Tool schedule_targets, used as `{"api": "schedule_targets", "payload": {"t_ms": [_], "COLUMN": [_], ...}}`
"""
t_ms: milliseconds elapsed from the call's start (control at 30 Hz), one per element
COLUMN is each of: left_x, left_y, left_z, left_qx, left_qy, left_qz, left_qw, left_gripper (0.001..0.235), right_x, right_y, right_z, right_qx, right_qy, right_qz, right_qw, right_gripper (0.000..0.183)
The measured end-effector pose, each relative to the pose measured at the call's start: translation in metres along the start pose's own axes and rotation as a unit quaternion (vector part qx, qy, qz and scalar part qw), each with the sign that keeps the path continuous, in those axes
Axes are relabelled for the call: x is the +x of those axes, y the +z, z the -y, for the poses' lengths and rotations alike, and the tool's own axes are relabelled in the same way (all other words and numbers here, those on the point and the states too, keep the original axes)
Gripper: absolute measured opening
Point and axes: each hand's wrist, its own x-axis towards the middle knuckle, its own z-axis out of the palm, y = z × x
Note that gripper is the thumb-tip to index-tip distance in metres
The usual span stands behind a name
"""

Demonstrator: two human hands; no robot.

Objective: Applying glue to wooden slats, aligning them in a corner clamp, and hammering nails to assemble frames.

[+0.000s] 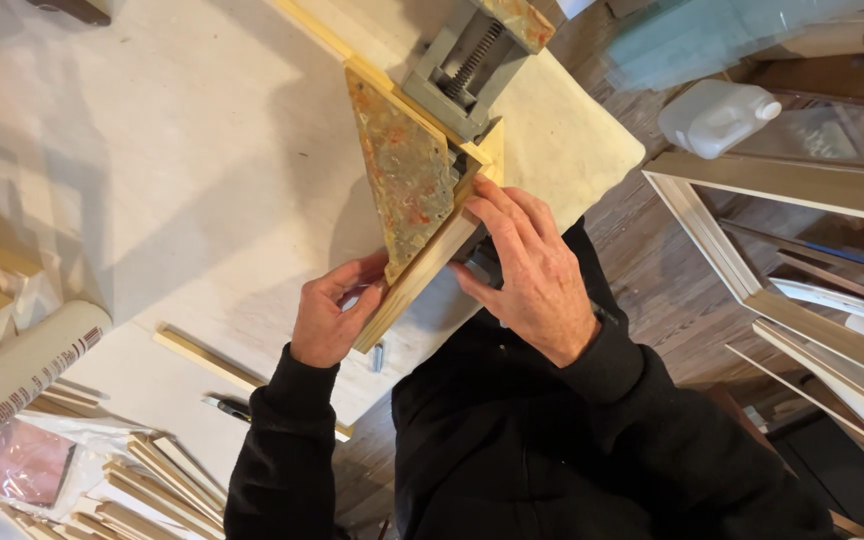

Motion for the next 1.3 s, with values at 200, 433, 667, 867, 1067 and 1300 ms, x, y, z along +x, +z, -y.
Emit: {"api": "schedule_targets", "payload": {"t_ms": [200, 433, 667, 867, 1067, 1300], "left_x": [-0.001, -0.002, -0.003, -0.002, -0.003, -0.003], "left_y": [0.001, 0.001, 0.003, 0.002, 0.003, 0.003], "left_z": [0.002, 0.005, 0.002, 0.002, 0.003, 0.012], "left_qx": [-0.012, -0.032, -0.034, -0.029, -0.022, -0.016], "left_qy": [-0.003, -0.002, -0.018, -0.015, -0.012, 0.007], "left_qz": [-0.012, -0.012, -0.018, -0.019, -0.021, -0.032], "left_qw": [1.000, 0.999, 0.999, 0.999, 0.999, 0.999], "left_gripper": [0.040, 0.040, 0.040, 0.040, 0.040, 0.040], "right_x": [0.001, 0.016, 0.038, 0.039, 0.039, 0.038], "right_y": [-0.003, -0.005, 0.013, 0.014, 0.017, 0.017], "right_z": [-0.003, -0.025, -0.034, -0.035, -0.038, -0.038], "right_qx": [0.003, 0.139, 0.238, 0.263, 0.262, 0.270], "right_qy": [-0.020, 0.005, 0.225, 0.240, 0.237, 0.244], "right_qz": [-0.003, -0.060, -0.092, -0.097, -0.095, -0.093], "right_qw": [1.000, 0.989, 0.940, 0.929, 0.930, 0.927], "right_gripper": [0.073, 0.048, 0.023, 0.021, 0.020, 0.020]}}
